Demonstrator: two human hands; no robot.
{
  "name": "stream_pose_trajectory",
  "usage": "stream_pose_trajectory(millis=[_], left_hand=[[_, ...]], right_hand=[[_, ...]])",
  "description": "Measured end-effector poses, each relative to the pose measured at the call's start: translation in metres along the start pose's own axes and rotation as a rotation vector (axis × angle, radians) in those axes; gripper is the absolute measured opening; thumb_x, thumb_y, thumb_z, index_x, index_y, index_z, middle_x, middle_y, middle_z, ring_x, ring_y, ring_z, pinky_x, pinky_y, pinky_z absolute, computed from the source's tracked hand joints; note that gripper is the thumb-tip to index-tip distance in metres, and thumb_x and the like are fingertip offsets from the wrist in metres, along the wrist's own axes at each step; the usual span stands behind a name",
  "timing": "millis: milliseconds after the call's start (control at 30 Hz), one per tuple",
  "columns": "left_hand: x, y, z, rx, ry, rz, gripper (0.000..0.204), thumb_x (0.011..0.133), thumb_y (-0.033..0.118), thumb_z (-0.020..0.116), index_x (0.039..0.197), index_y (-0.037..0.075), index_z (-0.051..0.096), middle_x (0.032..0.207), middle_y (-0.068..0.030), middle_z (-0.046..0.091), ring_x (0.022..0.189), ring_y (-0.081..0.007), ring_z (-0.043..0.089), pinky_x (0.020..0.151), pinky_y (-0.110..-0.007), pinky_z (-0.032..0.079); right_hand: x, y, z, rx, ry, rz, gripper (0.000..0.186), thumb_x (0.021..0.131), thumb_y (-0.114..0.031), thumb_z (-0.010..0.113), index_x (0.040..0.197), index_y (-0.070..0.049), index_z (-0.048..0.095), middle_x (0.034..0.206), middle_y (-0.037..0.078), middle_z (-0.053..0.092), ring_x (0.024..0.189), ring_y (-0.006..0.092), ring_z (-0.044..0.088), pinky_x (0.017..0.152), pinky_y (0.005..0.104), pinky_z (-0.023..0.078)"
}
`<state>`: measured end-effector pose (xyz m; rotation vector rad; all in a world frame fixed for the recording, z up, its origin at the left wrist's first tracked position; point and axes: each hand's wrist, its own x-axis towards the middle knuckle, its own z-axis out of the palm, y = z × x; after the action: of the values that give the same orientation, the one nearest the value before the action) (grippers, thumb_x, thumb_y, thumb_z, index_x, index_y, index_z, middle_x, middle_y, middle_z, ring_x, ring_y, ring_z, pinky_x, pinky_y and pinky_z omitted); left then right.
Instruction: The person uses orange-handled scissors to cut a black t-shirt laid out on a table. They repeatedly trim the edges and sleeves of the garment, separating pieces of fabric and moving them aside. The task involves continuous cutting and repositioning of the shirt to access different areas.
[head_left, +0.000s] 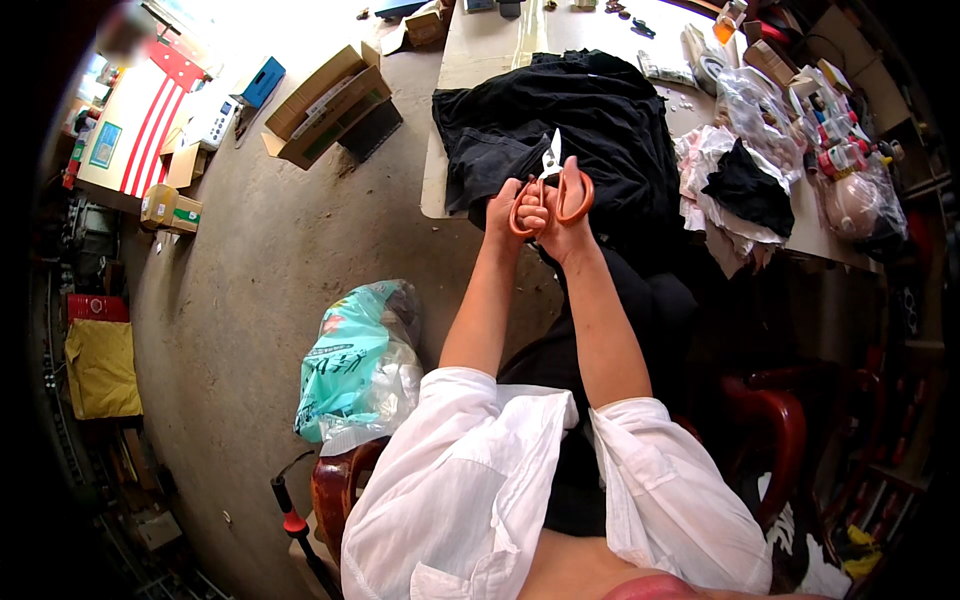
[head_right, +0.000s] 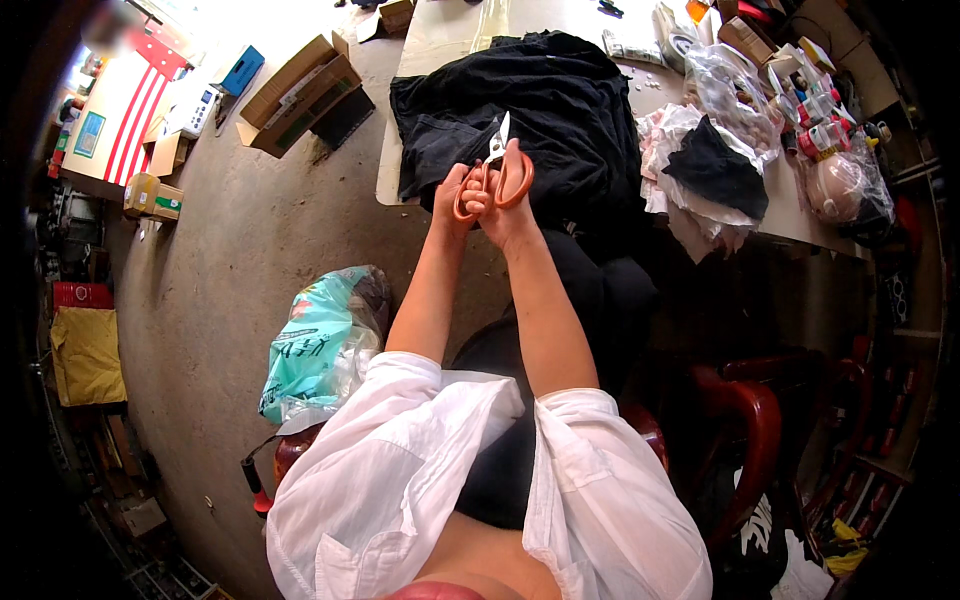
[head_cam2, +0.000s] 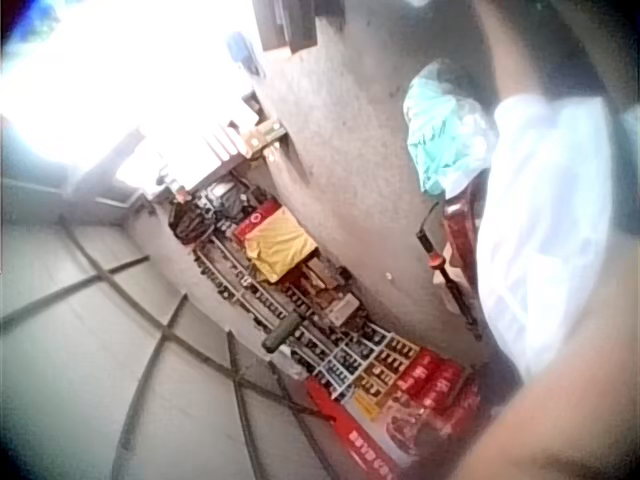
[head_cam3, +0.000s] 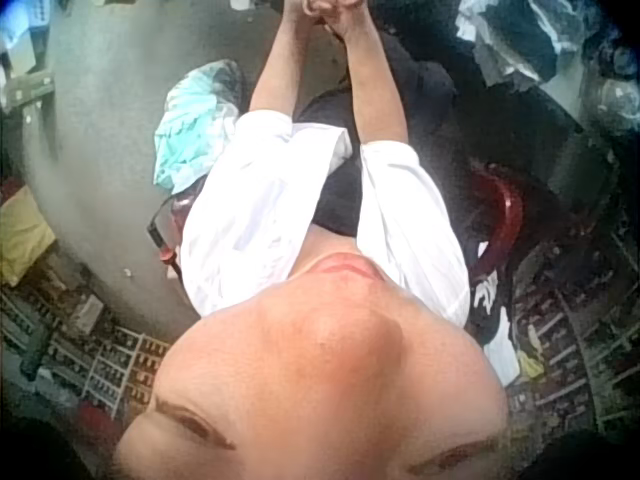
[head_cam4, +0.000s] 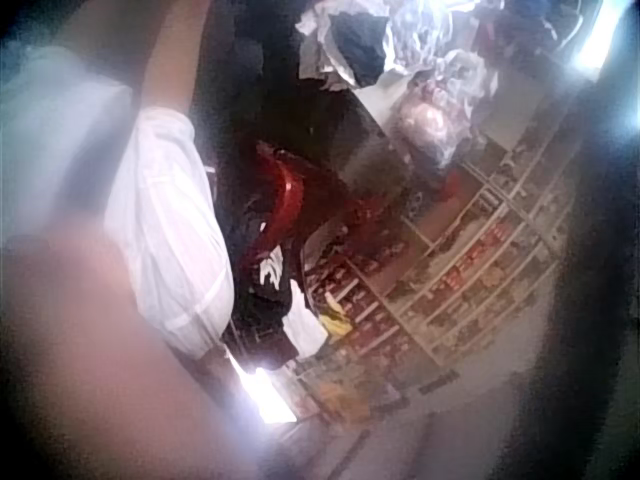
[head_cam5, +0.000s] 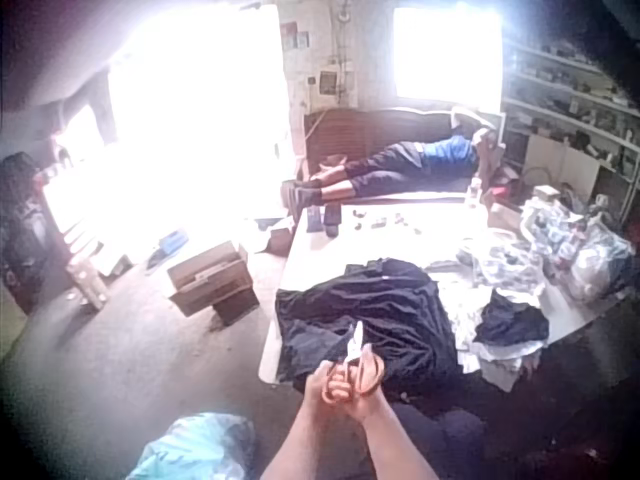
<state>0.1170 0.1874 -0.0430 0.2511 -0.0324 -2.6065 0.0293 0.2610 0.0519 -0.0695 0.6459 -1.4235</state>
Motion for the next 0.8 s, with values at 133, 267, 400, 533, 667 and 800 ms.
stream_pose_trajectory(millis=[133,267,400,533,667,800], left_hand=[[-0.004,0.003,-0.003,-0.227,-0.192,-0.091,0.033,0.096,0.029,0.040,0.091,-0.001,0.054,0.058,0.0060,0.035,0.043,-0.0064,0.027,0.040,-0.021,0.029],[-0.006,0.002,-0.008,-0.162,-0.176,-0.002,0.038,0.098,0.032,0.040,0.095,-0.003,0.054,0.061,0.0028,0.044,0.044,-0.0082,0.037,0.040,-0.024,0.038],[-0.005,0.004,-0.017,-0.050,-0.144,0.030,0.038,0.099,0.030,0.040,0.098,-0.005,0.054,0.068,-0.0022,0.054,0.050,-0.0146,0.050,0.047,-0.032,0.051],[0.002,-0.008,-0.017,0.168,0.112,0.382,0.026,0.096,0.023,0.046,0.098,-0.003,0.053,0.074,-0.0036,0.053,0.055,-0.0139,0.045,0.050,-0.027,0.044],[-0.001,-0.015,-0.005,0.121,0.252,0.619,0.002,0.084,0.002,0.053,0.085,0.002,0.055,0.074,-0.0069,0.053,0.059,-0.0177,0.048,0.059,-0.029,0.043],[-0.027,-0.005,0.025,0.302,0.395,0.521,0.006,0.077,-0.003,0.054,0.072,0.000,0.054,0.071,-0.0104,0.057,0.057,-0.0176,0.051,0.054,-0.030,0.042]], right_hand=[[0.002,-0.007,-0.001,0.045,-0.025,0.066,0.078,0.074,-0.084,0.038,0.077,-0.007,0.046,0.065,0.000,0.044,0.050,0.0090,0.044,0.045,0.0163,0.038],[0.005,-0.003,-0.002,0.057,-0.024,0.051,0.075,0.076,-0.082,0.039,0.072,-0.007,0.047,0.061,0.000,0.044,0.047,0.0092,0.044,0.044,0.0162,0.039],[0.011,0.002,-0.004,0.022,0.049,-0.017,0.066,0.084,-0.073,0.040,0.064,-0.010,0.046,0.052,-0.003,0.042,0.040,0.0080,0.041,0.037,0.0163,0.037],[0.017,0.002,-0.005,0.025,0.104,-0.041,0.060,0.089,-0.067,0.039,0.059,-0.015,0.039,0.045,-0.005,0.036,0.032,0.0064,0.035,0.031,0.0163,0.031],[0.020,-0.023,-0.016,0.065,0.118,-0.267,0.058,0.091,-0.064,0.038,0.060,-0.015,0.039,0.048,-0.003,0.040,0.037,0.0065,0.040,0.036,0.0154,0.035],[0.012,-0.032,-0.012,0.162,0.332,-0.278,0.056,0.090,-0.063,0.043,0.062,-0.014,0.037,0.050,-0.003,0.038,0.040,0.0083,0.039,0.039,0.0192,0.036]])
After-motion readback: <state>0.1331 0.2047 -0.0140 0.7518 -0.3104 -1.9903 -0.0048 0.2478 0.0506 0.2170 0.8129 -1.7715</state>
